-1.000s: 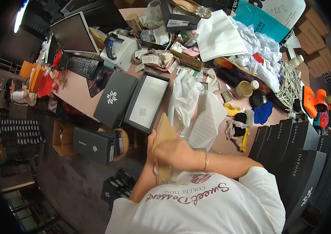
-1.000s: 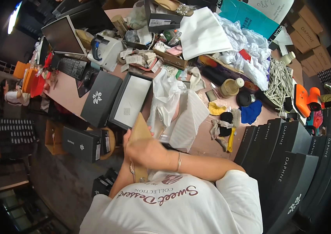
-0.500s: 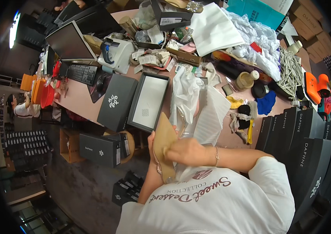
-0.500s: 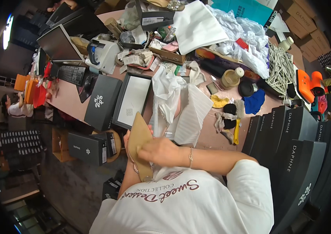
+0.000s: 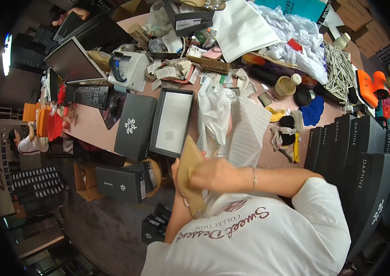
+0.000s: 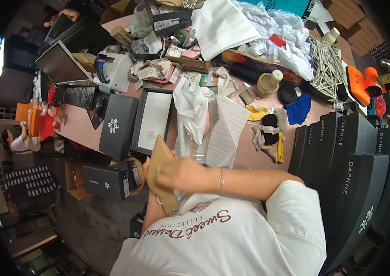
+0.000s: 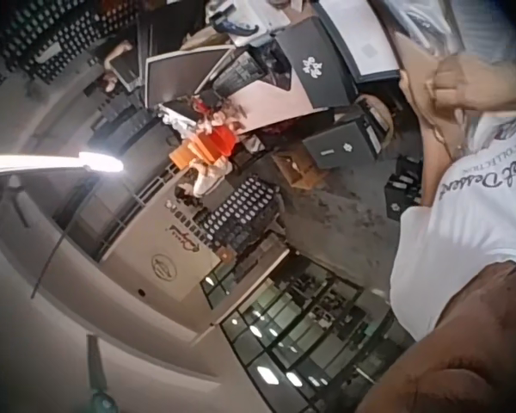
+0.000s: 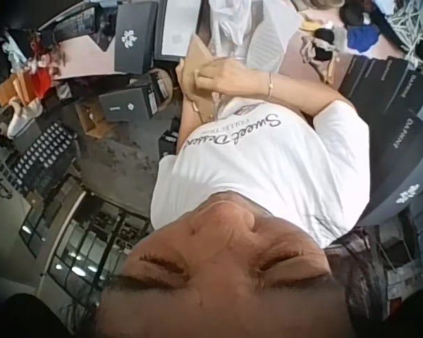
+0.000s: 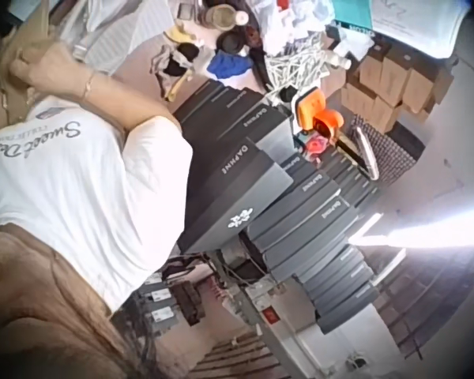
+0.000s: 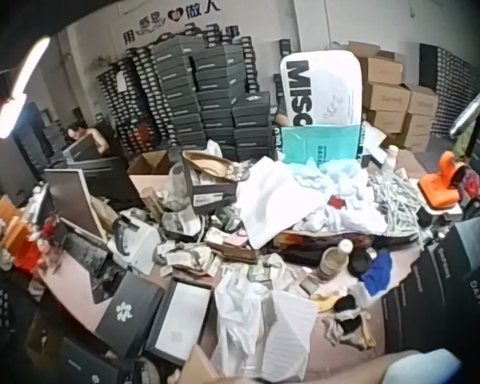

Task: The person is inspecting, wrapping in tissue paper, and packing several pairs of shoes into boxes at a workbench.

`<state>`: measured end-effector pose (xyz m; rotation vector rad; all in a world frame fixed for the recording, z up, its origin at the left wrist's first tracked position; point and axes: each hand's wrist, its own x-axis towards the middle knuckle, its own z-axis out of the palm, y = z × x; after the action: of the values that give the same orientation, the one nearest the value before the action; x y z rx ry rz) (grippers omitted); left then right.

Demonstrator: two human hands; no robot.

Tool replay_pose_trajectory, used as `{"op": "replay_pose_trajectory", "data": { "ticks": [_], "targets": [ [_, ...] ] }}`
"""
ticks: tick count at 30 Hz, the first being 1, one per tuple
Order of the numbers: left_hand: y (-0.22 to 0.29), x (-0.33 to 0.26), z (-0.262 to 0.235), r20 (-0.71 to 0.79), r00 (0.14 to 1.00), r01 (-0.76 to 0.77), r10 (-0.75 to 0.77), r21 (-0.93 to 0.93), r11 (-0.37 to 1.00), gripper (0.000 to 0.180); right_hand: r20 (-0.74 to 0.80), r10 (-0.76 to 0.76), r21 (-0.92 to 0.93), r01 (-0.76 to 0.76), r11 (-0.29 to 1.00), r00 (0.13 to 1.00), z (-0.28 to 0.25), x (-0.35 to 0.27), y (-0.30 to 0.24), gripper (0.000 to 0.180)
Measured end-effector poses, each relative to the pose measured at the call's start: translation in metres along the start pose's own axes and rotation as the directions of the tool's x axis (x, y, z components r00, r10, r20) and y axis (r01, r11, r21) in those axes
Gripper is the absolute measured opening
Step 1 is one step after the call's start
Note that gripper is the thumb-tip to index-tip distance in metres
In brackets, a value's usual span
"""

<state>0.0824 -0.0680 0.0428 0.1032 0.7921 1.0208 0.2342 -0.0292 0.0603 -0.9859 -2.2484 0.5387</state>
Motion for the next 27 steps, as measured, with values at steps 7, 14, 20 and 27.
{"op": "replay_pose_trajectory", "data": {
  "ticks": [7, 14, 20, 27],
  "targets": [
    [0.017, 0.015, -0.003, 0.213, 0.977, -0.053, 0.002, 0.231, 0.972, 0.064, -0.117, 0.519, 0.54, -0.385, 0.749, 0.846, 0.028, 0.008, 0.063, 0.02],
    [0.091, 0.118, -0.001, 0.595, 0.744, -0.492, 0.304, 0.796, -0.353, 0.053, 0.255, 0.602, 0.562, -0.623, 0.545, 0.757, 0.029, -0.084, 0.076, 0.022],
    [-0.003, 0.109, -0.006, 0.263, 0.918, -0.382, -0.298, 0.788, -0.482, 0.023, 0.31, 0.804, 0.785, -0.614, 0.085, 0.507, 0.042, -0.107, 0.086, 0.017],
    [-0.096, 0.117, -0.047, 0.305, 0.943, -0.258, 0.133, 0.923, -0.286, 0.046, 0.37, 0.818, 0.826, -0.56, -0.071, 0.441, 0.045, -0.115, 0.099, 0.018]
  ]
}}
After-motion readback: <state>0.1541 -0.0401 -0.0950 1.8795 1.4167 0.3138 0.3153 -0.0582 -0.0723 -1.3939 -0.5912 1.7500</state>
